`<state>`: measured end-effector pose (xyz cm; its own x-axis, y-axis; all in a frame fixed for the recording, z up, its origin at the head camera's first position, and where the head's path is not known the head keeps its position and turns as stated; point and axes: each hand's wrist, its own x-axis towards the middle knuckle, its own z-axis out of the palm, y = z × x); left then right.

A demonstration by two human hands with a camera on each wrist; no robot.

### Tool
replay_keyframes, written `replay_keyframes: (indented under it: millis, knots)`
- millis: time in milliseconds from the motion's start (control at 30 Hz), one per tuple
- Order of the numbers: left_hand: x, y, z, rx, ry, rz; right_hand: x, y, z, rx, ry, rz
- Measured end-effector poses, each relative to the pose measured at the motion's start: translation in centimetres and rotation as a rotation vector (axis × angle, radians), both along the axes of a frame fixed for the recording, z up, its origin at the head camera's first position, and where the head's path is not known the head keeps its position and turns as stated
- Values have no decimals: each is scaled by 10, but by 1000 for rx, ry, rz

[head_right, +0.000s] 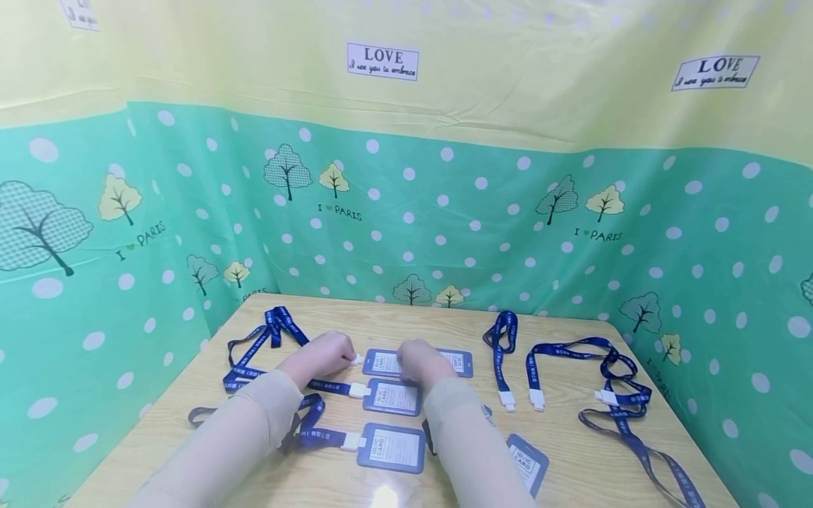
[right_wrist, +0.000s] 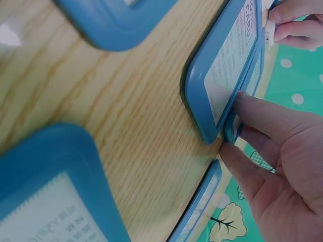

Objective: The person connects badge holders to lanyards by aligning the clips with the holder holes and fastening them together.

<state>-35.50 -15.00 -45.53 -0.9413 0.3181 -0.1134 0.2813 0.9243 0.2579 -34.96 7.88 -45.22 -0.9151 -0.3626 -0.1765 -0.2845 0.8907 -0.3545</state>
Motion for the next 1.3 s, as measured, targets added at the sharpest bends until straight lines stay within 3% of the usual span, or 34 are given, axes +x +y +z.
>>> replay_keyframes:
  millis: [500, 1067, 1300]
  knots:
    - [2, 6, 0, -51, 72, -29, 1, 0, 3, -10, -1, 3]
    - [4, 13, -3, -53, 41, 28, 3, -1, 5, 5, -13, -11]
    - [4, 15, -4, -54, 51, 16, 0, 0, 2, -6, -28, -23]
